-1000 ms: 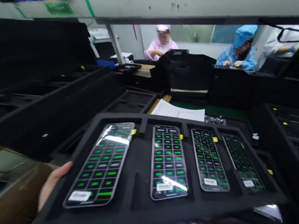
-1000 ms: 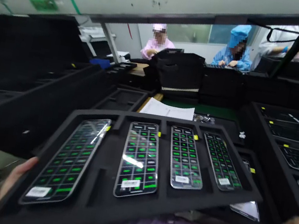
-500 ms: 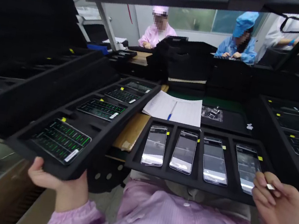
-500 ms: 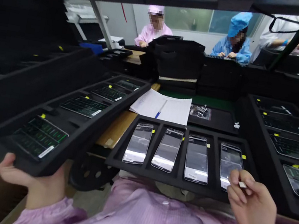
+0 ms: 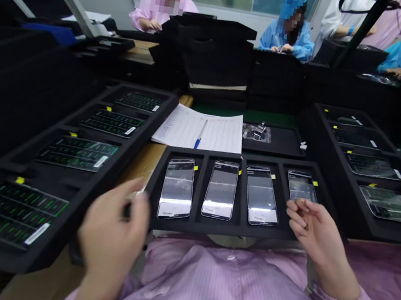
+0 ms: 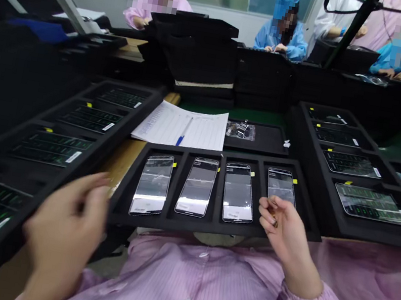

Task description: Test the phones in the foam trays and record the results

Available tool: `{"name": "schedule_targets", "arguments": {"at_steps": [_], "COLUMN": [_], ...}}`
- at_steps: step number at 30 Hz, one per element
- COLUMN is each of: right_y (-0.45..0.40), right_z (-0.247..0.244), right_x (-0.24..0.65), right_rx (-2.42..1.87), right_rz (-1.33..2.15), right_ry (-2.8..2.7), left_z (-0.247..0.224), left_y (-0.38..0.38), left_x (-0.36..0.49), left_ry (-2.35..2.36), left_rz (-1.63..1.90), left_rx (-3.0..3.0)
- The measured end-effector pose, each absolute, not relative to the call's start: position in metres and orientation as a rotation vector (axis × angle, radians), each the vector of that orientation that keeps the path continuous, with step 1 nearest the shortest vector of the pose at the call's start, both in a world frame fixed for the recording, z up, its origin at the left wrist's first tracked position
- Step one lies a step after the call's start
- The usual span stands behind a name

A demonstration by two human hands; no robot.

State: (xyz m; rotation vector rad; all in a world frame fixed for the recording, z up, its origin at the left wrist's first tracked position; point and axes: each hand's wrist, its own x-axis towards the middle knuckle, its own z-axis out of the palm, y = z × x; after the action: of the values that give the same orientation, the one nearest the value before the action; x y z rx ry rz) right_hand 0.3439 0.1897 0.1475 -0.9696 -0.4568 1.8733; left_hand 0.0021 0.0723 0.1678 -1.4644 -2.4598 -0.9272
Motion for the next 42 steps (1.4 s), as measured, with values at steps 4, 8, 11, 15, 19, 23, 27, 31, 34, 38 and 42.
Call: {"name": "schedule_targets", "arguments": {"at_steps": [4, 8, 11, 15, 19, 23, 27, 31, 34, 38, 42], "right_y": [0.193, 0.192, 0.191, 0.191, 0.187, 0.174, 0.159, 0.153, 0.155, 0.156, 0.158], "right_z": [0.142, 0.138, 0.139, 0.143, 0.150, 0.160, 0.164, 0.165, 0.166, 0.168, 0.165], "right_x": [0.319, 0.302, 0.294, 0.286, 0.277, 0.261, 0.253, 0.256, 0.259, 0.260, 0.262], "right_rx": [-0.939, -0.938, -0.914, -0.915, -0.899, -0.811, -0.811, -0.880, -0.887, -0.893, -0.915], "right_rz": [2.013, 1.987, 1.967, 1.958, 1.943, 1.971, 1.853, 1.685, 1.698, 1.766, 1.768], "right_ry": [-0.614, -0.734, -0.755, -0.800, -0.917, -1.084, -1.202, -1.301, -1.337, -1.333, -1.355], "left_z": [0.150, 0.134, 0.129, 0.143, 0.172, 0.184, 0.180, 0.177, 0.176, 0.175, 0.177], "left_y": [0.122, 0.131, 0.131, 0.140, 0.145, 0.147, 0.153, 0.156, 0.156, 0.155, 0.150], "left_x": [0.035, 0.039, 0.026, -0.003, -0.005, 0.041, 0.084, 0.094, 0.095, 0.097, 0.100], "left_ry": [-2.593, -2.610, -2.745, -3.107, -3.008, -2.647, -2.397, -2.304, -2.321, -2.338, -2.308], "left_rz": [-0.275, -0.452, -1.106, -1.922, -2.499, -3.031, -3.367, -3.421, -3.426, -3.381, -3.307], "left_rx": [-1.579, -1.603, -1.511, -1.427, -1.178, -1.139, -1.019, -1.028, -1.113, -1.229, -1.366]}}
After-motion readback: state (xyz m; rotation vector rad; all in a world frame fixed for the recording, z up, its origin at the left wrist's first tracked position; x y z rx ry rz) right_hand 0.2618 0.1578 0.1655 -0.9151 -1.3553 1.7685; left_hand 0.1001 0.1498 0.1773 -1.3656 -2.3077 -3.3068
